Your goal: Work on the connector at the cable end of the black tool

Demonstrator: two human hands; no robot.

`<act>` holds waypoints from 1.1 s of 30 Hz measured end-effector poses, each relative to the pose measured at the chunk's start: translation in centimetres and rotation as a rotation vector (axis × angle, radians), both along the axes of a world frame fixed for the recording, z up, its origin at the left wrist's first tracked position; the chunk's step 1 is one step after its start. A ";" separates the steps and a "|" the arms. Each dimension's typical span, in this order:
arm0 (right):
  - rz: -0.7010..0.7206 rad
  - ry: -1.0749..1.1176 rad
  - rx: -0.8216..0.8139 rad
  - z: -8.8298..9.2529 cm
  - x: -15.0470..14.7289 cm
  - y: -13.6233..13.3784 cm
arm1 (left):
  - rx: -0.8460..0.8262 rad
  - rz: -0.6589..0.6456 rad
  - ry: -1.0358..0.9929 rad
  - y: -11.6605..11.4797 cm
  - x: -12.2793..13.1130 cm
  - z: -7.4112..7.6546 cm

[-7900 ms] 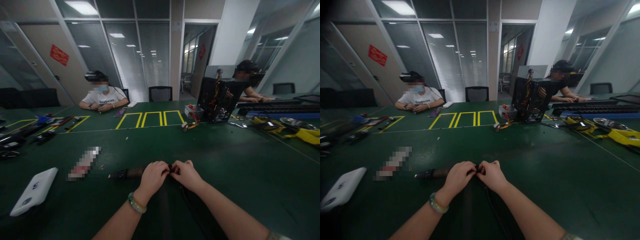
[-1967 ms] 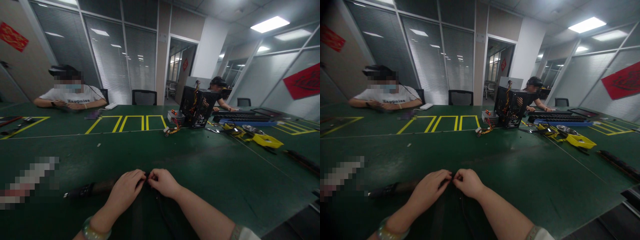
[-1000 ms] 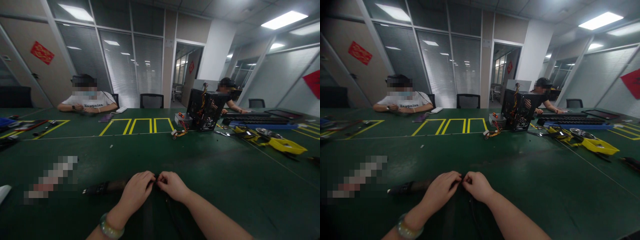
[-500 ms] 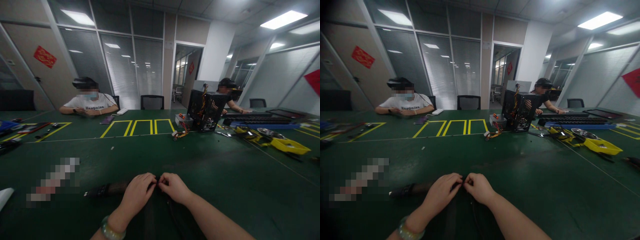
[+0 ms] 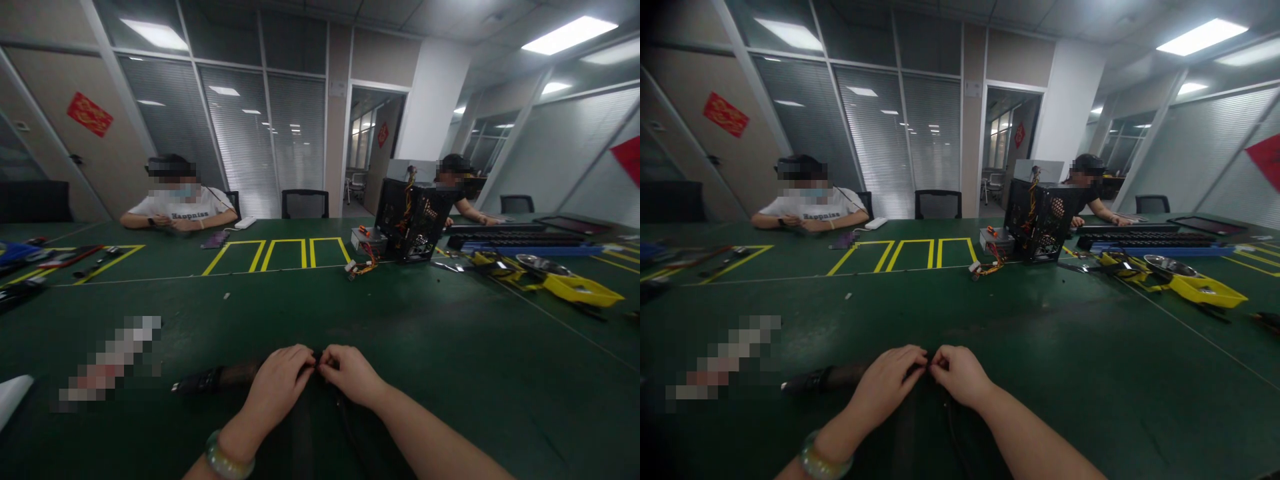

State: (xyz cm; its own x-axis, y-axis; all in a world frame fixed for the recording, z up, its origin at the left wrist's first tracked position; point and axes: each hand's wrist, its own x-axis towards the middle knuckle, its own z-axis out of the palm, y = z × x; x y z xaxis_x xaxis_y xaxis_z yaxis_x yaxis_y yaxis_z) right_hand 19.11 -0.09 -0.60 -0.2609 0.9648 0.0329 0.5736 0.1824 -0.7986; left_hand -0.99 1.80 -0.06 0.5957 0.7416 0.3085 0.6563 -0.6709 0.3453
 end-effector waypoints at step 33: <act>-0.034 -0.045 0.079 -0.2 0.0 -0.1 | 0.014 -0.003 0.024 0.1 0.1 -0.1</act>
State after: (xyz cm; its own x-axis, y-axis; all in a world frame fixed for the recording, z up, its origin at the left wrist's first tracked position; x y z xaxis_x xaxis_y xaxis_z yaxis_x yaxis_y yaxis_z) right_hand 19.09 -0.18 -0.83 -0.2312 0.9679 0.0987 0.6153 0.2240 -0.7558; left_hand -0.87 1.93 -0.14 0.6053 0.7356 0.3042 0.6624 -0.6774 0.3200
